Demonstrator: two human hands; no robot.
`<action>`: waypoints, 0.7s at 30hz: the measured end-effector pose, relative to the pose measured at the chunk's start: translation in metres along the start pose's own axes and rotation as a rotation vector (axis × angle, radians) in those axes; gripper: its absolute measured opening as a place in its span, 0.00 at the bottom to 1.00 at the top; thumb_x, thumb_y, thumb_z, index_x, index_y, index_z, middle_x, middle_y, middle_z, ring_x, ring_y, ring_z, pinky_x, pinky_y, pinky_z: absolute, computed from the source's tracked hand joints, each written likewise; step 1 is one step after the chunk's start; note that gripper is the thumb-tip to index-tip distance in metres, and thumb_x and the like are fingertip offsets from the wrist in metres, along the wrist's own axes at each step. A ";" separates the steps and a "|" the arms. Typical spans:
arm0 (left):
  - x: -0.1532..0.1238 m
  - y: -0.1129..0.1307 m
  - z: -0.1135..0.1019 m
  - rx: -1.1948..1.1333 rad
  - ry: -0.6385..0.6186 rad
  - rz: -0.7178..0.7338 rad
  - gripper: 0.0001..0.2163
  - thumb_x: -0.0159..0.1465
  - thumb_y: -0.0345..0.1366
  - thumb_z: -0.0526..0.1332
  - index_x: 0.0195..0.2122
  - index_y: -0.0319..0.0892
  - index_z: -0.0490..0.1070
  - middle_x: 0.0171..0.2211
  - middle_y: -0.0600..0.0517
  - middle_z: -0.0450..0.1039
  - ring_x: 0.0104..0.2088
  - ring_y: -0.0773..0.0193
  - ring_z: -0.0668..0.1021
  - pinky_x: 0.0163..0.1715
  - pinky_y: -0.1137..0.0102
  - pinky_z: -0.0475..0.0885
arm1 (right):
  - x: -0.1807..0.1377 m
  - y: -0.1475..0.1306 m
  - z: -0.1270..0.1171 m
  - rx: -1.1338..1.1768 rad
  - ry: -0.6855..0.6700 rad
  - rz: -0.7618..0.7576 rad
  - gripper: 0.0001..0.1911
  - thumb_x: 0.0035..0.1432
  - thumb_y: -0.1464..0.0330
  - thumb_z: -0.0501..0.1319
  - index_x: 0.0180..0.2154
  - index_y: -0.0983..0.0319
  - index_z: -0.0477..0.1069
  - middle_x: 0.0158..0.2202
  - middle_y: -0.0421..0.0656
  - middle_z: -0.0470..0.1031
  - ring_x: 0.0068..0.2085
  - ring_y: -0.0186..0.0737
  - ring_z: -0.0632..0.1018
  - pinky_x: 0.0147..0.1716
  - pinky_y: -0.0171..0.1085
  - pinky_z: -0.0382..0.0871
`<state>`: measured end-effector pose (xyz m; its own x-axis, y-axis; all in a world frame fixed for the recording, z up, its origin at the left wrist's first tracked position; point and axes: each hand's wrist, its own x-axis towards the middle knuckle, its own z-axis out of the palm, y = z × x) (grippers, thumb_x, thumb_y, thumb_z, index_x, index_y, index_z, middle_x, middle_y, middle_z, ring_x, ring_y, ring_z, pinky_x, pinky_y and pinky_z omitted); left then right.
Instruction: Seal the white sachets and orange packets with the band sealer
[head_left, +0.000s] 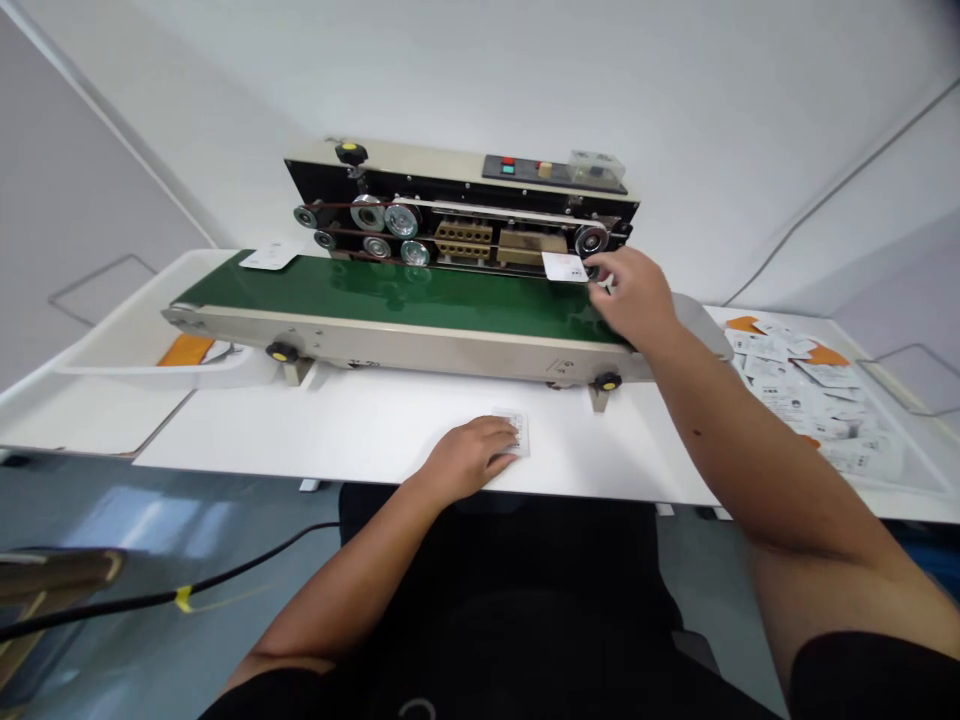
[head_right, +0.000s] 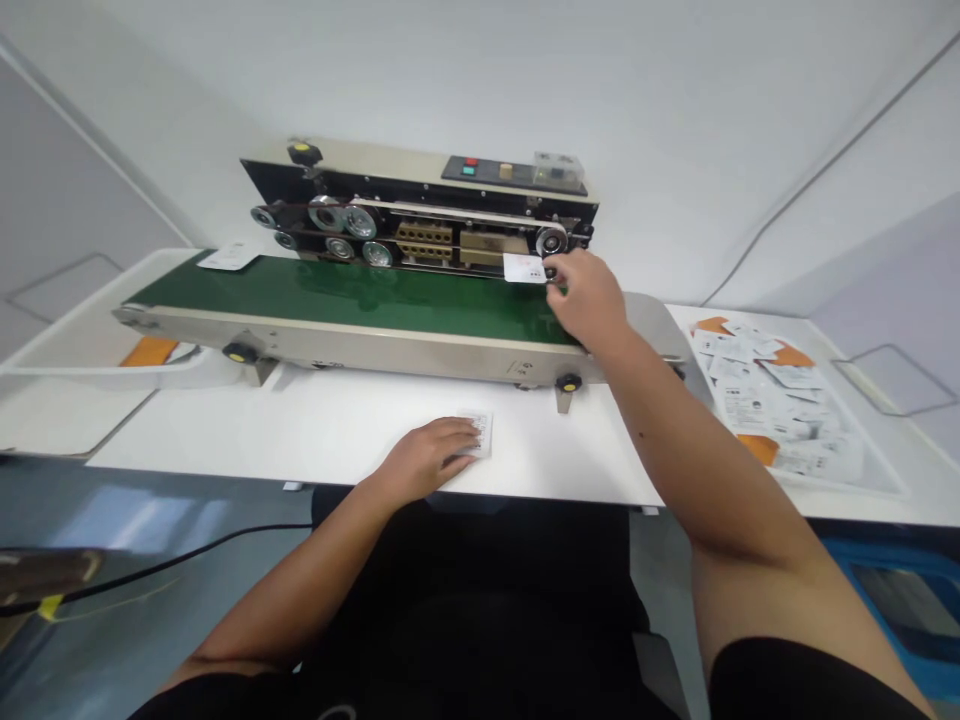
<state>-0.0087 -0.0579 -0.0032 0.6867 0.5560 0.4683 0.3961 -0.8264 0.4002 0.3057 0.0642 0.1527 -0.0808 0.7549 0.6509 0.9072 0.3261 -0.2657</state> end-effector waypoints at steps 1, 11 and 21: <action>0.001 0.000 0.000 -0.001 -0.003 0.003 0.11 0.74 0.40 0.63 0.51 0.43 0.81 0.54 0.46 0.82 0.57 0.52 0.82 0.58 0.57 0.80 | 0.002 -0.005 0.004 -0.083 -0.025 -0.108 0.07 0.62 0.69 0.64 0.43 0.60 0.78 0.42 0.49 0.78 0.46 0.50 0.76 0.45 0.46 0.73; -0.001 0.001 -0.001 -0.025 -0.017 -0.010 0.11 0.74 0.40 0.63 0.51 0.43 0.80 0.54 0.45 0.82 0.57 0.53 0.82 0.59 0.58 0.79 | -0.006 -0.047 0.003 0.088 0.070 -0.365 0.11 0.71 0.67 0.56 0.37 0.57 0.76 0.43 0.45 0.80 0.48 0.47 0.78 0.49 0.47 0.75; 0.000 -0.003 0.000 -0.015 -0.028 0.012 0.10 0.74 0.40 0.63 0.51 0.44 0.81 0.54 0.46 0.82 0.58 0.52 0.81 0.59 0.56 0.79 | 0.007 0.041 -0.027 0.607 0.130 0.667 0.10 0.61 0.76 0.66 0.44 0.63 0.78 0.32 0.41 0.76 0.29 0.33 0.77 0.30 0.36 0.73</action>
<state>-0.0099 -0.0552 -0.0041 0.7081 0.5429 0.4515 0.3785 -0.8317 0.4063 0.3537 0.0680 0.1657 0.4633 0.8363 0.2932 0.3726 0.1164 -0.9207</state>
